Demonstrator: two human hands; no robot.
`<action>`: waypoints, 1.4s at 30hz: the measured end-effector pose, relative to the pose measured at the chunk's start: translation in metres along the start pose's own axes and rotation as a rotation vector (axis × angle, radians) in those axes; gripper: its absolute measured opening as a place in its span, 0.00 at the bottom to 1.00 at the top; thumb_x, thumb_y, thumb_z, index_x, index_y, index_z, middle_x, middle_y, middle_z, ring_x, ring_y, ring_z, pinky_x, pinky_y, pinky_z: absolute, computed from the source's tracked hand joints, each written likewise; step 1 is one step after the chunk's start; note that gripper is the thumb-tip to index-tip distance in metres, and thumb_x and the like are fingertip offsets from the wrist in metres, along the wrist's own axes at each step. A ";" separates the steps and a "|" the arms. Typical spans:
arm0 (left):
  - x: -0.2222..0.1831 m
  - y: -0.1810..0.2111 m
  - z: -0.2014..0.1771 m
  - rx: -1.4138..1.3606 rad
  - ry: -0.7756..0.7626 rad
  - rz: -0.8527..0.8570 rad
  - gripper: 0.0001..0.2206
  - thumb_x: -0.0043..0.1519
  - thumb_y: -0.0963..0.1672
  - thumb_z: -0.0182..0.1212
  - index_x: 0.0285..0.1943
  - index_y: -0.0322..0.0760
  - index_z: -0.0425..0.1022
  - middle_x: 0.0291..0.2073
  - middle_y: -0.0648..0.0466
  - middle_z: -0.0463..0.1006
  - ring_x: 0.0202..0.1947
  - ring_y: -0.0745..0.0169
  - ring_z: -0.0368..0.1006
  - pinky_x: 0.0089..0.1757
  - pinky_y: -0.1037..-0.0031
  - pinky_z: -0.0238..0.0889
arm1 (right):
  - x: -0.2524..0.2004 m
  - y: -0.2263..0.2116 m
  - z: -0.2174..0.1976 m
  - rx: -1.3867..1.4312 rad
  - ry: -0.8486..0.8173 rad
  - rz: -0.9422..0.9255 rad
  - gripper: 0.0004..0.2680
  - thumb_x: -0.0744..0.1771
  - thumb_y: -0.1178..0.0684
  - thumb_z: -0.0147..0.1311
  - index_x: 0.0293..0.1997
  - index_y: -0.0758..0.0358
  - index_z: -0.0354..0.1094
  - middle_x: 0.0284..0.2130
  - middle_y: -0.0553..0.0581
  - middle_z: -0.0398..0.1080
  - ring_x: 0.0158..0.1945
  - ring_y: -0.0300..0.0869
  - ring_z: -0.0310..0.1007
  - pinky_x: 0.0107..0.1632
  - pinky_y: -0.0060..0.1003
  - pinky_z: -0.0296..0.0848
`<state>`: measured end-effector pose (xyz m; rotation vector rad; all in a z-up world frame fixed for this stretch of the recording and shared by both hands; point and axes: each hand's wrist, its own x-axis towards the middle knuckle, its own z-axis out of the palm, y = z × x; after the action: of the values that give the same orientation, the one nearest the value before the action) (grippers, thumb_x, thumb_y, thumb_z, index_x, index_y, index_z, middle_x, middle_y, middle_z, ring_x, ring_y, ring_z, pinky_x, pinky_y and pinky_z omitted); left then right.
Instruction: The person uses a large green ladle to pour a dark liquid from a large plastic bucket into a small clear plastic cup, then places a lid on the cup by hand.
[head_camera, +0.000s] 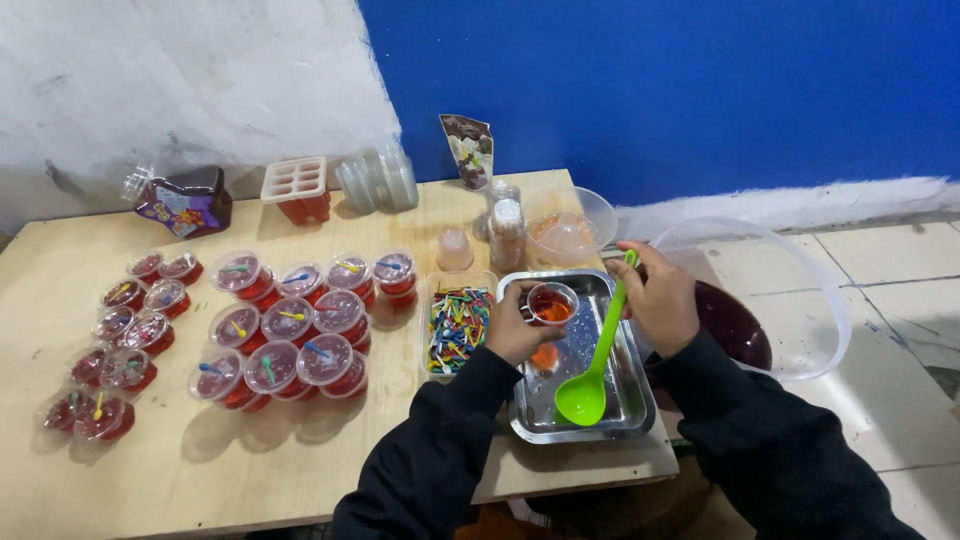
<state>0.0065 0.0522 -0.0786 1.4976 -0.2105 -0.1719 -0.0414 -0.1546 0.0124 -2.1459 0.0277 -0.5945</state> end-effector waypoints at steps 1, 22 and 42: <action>0.001 -0.001 0.000 -0.001 0.003 -0.001 0.38 0.39 0.35 0.82 0.62 0.36 0.68 0.46 0.45 0.77 0.46 0.54 0.77 0.46 0.72 0.76 | 0.004 0.008 0.008 0.000 -0.003 -0.001 0.11 0.69 0.48 0.60 0.53 0.61 0.74 0.10 0.55 0.68 0.14 0.43 0.72 0.21 0.34 0.73; -0.006 0.007 0.007 0.136 0.035 -0.025 0.35 0.41 0.37 0.81 0.60 0.38 0.69 0.51 0.41 0.78 0.55 0.39 0.76 0.55 0.63 0.71 | 0.030 0.103 0.086 -1.131 -0.018 -0.288 0.07 0.68 0.48 0.56 0.37 0.58 0.72 0.26 0.51 0.73 0.29 0.44 0.81 0.30 0.33 0.79; 0.010 -0.034 0.005 0.615 0.061 0.146 0.38 0.42 0.45 0.81 0.65 0.35 0.71 0.50 0.42 0.71 0.57 0.38 0.73 0.54 0.67 0.74 | 0.007 0.085 0.093 0.380 -0.270 0.410 0.09 0.69 0.59 0.53 0.48 0.78 0.74 0.27 0.73 0.70 0.20 0.56 0.78 0.23 0.41 0.81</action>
<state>0.0151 0.0423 -0.1116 2.0854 -0.3425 0.0658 0.0203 -0.1376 -0.0958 -1.7624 0.1866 -0.0596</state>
